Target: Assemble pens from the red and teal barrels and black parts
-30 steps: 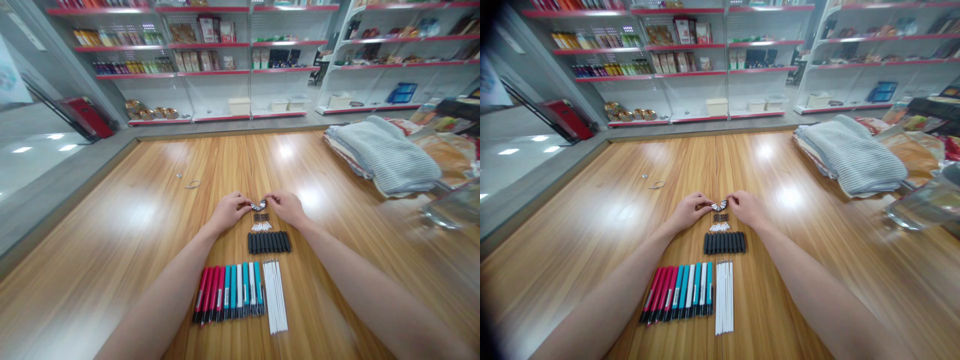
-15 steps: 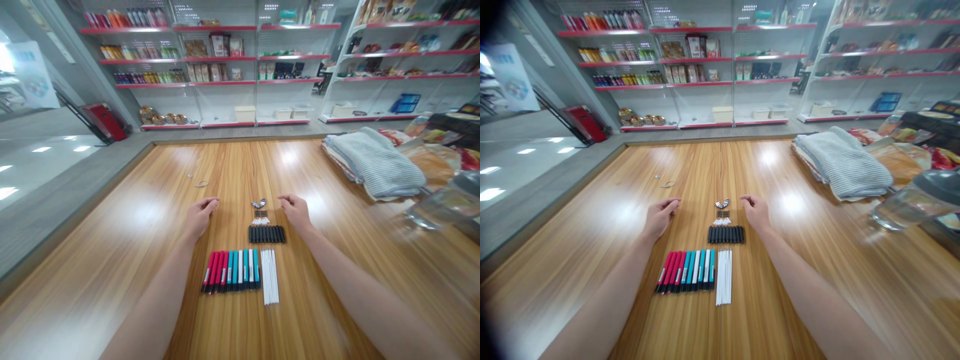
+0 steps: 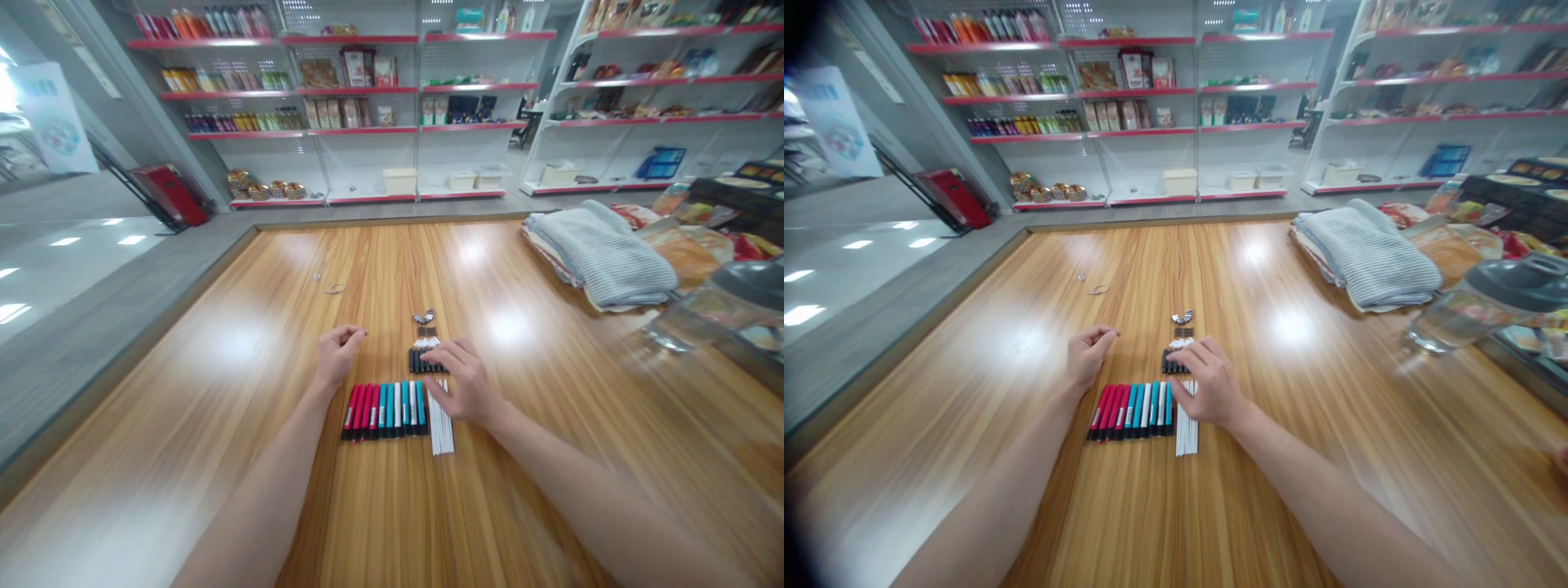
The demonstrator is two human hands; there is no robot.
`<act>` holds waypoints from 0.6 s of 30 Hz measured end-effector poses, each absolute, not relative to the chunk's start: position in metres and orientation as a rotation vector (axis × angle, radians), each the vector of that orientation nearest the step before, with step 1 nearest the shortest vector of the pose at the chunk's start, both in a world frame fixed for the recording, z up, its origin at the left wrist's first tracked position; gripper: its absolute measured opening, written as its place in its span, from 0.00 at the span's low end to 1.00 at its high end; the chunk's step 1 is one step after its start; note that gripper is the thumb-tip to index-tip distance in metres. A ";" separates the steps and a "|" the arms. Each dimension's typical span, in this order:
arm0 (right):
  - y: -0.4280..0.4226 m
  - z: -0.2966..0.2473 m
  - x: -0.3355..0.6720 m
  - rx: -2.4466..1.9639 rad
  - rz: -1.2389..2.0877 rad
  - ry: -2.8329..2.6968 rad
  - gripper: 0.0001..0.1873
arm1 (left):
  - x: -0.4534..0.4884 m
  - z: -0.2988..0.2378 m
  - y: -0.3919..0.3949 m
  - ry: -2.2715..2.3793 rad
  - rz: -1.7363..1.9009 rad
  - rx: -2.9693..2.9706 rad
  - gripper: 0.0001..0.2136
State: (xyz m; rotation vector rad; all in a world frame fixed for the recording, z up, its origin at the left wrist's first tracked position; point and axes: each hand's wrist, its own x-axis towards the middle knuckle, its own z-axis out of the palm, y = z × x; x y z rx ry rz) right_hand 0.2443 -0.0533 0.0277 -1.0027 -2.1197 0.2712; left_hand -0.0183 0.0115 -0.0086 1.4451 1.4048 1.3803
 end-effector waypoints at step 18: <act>-0.082 0.032 0.251 -1.050 0.362 -2.442 0.55 | -0.016 -0.008 0.008 1.493 1.306 1.574 0.11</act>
